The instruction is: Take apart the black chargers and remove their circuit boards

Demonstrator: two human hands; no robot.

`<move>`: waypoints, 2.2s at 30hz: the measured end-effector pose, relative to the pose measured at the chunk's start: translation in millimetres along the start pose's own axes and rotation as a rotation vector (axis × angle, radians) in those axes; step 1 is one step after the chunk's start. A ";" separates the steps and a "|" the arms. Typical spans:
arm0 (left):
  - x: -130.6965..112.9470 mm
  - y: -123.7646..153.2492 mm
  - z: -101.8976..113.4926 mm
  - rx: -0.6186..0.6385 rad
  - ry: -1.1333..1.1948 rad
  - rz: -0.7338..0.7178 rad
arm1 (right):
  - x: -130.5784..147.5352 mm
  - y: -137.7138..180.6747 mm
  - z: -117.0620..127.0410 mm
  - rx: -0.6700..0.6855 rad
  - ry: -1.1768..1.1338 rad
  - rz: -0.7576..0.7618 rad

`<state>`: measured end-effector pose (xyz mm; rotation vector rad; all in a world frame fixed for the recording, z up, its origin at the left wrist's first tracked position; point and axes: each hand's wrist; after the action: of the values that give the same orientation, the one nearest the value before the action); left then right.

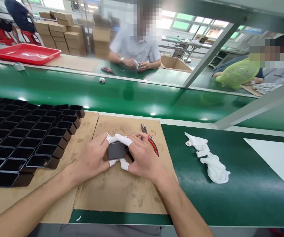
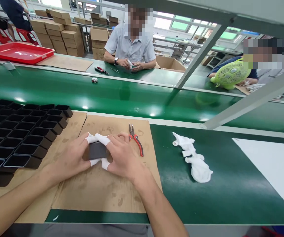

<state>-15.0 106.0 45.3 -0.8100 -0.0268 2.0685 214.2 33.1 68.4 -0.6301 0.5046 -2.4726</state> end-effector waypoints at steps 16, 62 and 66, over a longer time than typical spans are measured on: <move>20.6 -8.4 -12.4 -0.337 0.567 0.204 | -36.0 19.1 20.8 0.173 0.351 -0.702; 41.6 -9.0 13.9 -0.255 0.224 0.079 | -3.6 0.9 61.9 0.216 -0.187 -0.428; 42.0 -7.6 15.2 -0.218 0.204 0.070 | -6.5 3.2 59.4 0.242 -0.151 -0.422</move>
<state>-34.4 146.1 37.1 -1.1674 -0.1147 2.0624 251.7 21.3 113.5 -0.8863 0.0079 -2.7852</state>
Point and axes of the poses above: each hand's wrist, its own y-axis away from the middle knuckle, its own z-axis out of the back of the hand, x = y × z, and after that the axes turned 5 degrees about x, right-handed
